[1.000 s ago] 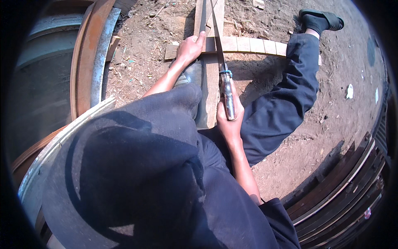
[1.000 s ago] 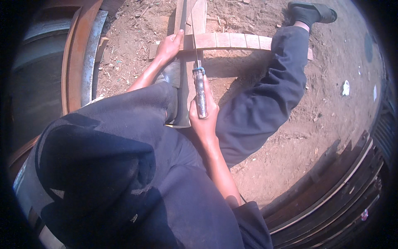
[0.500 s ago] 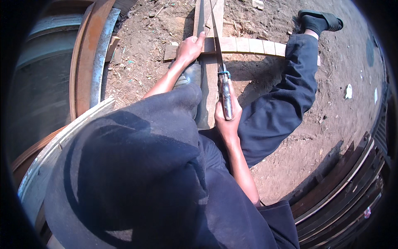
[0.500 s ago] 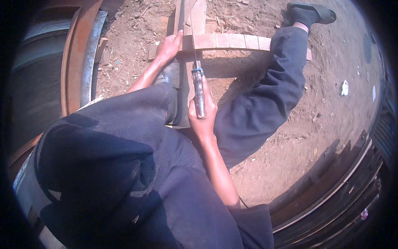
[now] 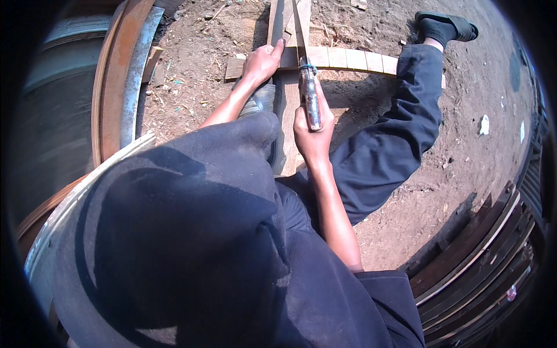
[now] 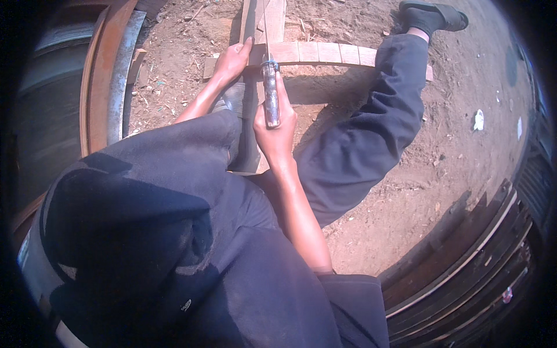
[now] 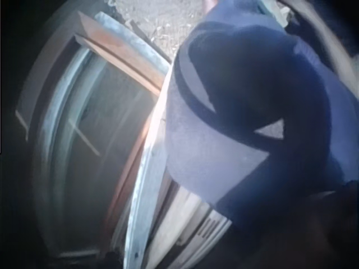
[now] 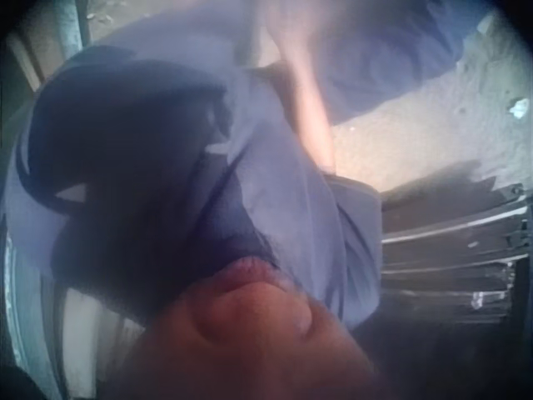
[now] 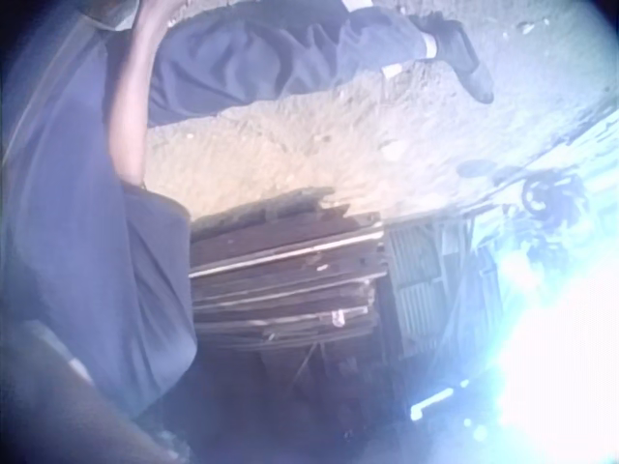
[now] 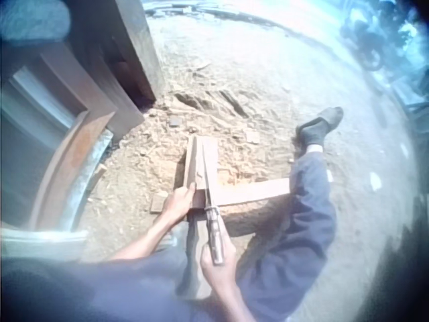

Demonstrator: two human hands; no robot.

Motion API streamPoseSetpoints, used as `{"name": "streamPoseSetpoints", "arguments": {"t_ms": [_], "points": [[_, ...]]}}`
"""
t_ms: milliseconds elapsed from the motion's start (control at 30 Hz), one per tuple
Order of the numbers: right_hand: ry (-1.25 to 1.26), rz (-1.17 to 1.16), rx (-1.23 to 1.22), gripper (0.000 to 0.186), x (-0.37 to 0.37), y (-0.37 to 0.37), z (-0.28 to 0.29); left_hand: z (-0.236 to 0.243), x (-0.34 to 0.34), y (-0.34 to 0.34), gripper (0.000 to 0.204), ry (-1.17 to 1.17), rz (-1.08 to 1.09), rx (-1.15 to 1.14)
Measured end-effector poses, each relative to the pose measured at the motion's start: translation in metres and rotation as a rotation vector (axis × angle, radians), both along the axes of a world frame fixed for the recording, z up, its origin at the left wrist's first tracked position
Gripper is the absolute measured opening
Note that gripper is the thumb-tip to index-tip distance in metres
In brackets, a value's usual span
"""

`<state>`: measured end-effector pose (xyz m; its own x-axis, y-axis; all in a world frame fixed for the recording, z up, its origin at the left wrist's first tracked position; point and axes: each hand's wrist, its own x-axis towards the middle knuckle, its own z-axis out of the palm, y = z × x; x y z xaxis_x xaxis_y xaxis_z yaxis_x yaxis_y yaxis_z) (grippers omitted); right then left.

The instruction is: The person sits on the ground and uses a hand saw to cut a small piece of wood resting on a wooden support. The person holds the wood with the left hand and saws with the right hand, periodically adjusting the wood's position.

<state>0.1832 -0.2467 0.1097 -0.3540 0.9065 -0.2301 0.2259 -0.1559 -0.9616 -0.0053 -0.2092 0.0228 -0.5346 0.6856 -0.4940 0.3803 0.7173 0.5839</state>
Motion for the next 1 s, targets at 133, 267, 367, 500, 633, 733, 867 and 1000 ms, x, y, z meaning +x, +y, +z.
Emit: {"name": "streamPoseSetpoints", "arguments": {"t_ms": [133,267,367,500,633,733,867,1000], "points": [[-0.042,-0.034,0.183,0.064,0.024,-0.022,0.005,-0.014,0.000,0.006,0.066,0.012,-0.032,0.035],[-0.088,-0.001,0.071,0.069,0.036,-0.043,0.006,-0.008,0.005,0.005,0.065,0.044,-0.025,0.020],[-0.075,0.022,0.061,0.068,0.002,-0.009,0.003,-0.013,-0.002,0.004,0.065,0.050,-0.020,0.006],[-0.155,0.064,0.011,0.072,0.015,-0.023,0.020,-0.008,-0.001,0.004,0.064,0.038,-0.018,-0.001],[-0.118,0.047,0.043,0.072,0.033,-0.041,0.010,-0.015,0.000,0.005,0.063,0.034,-0.013,-0.006],[-0.112,0.023,0.091,0.066,0.008,-0.011,0.003,-0.010,0.002,0.004,0.064,0.046,-0.018,0.010],[0.005,-0.041,0.070,0.064,0.015,-0.011,0.004,-0.005,0.003,0.005,0.064,0.009,-0.040,0.023],[-0.115,-0.007,0.115,0.066,0.040,-0.039,0.009,-0.012,0.006,0.007,0.066,0.034,-0.034,0.043]]}}
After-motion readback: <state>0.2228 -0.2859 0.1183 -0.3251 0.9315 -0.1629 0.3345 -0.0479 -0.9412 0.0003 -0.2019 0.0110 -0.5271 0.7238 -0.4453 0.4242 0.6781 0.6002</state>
